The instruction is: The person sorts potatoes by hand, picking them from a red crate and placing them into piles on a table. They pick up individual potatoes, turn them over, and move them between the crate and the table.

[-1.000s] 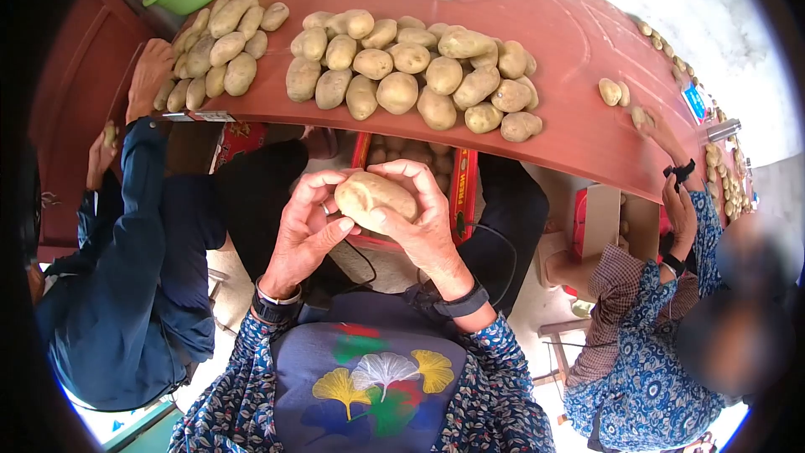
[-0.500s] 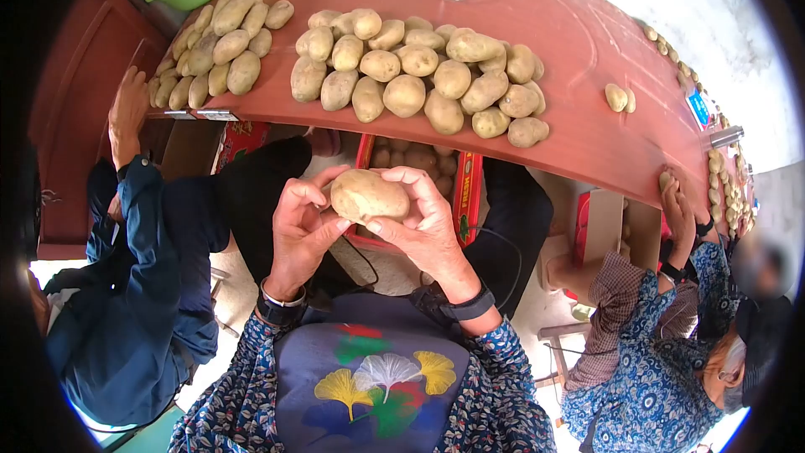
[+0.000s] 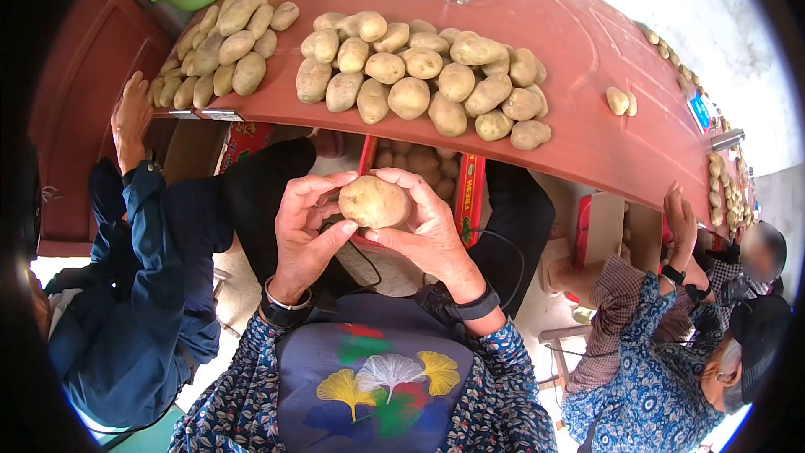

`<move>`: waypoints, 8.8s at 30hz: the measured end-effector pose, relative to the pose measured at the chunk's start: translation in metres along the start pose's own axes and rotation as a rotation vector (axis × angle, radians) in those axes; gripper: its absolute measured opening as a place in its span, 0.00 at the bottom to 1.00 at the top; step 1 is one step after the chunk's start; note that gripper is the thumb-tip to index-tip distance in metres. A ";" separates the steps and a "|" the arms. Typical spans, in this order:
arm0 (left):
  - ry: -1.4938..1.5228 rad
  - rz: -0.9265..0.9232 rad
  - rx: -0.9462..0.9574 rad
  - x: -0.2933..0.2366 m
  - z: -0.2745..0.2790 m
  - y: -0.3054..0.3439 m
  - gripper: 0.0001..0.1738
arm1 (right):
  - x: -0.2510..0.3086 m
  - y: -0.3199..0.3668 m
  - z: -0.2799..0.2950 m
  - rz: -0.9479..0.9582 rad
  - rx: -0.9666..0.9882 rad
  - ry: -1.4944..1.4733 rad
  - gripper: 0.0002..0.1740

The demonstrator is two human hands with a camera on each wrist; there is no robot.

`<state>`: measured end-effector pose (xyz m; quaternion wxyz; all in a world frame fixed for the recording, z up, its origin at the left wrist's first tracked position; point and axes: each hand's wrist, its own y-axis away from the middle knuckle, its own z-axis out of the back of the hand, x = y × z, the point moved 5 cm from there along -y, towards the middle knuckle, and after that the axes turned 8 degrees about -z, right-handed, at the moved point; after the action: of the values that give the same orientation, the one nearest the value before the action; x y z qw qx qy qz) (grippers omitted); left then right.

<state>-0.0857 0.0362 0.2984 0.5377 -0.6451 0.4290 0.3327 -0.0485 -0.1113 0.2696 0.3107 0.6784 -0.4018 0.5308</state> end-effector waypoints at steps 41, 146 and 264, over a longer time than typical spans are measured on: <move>-1.413 0.033 -0.172 0.060 0.157 0.001 0.14 | 0.063 -0.071 0.103 0.117 -0.508 0.672 0.17; -1.329 -0.054 -0.152 0.060 0.164 -0.018 0.09 | -0.031 -0.010 0.065 -0.242 -0.298 0.322 0.09; -1.443 0.304 -0.132 0.094 0.149 -0.054 0.07 | 0.024 -0.001 0.187 -0.010 -0.376 -0.218 0.16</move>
<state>0.0071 0.1661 0.2071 0.5941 -0.2303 0.0325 0.7701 0.0433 -0.2742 0.2472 0.3893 0.6639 -0.5215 0.3684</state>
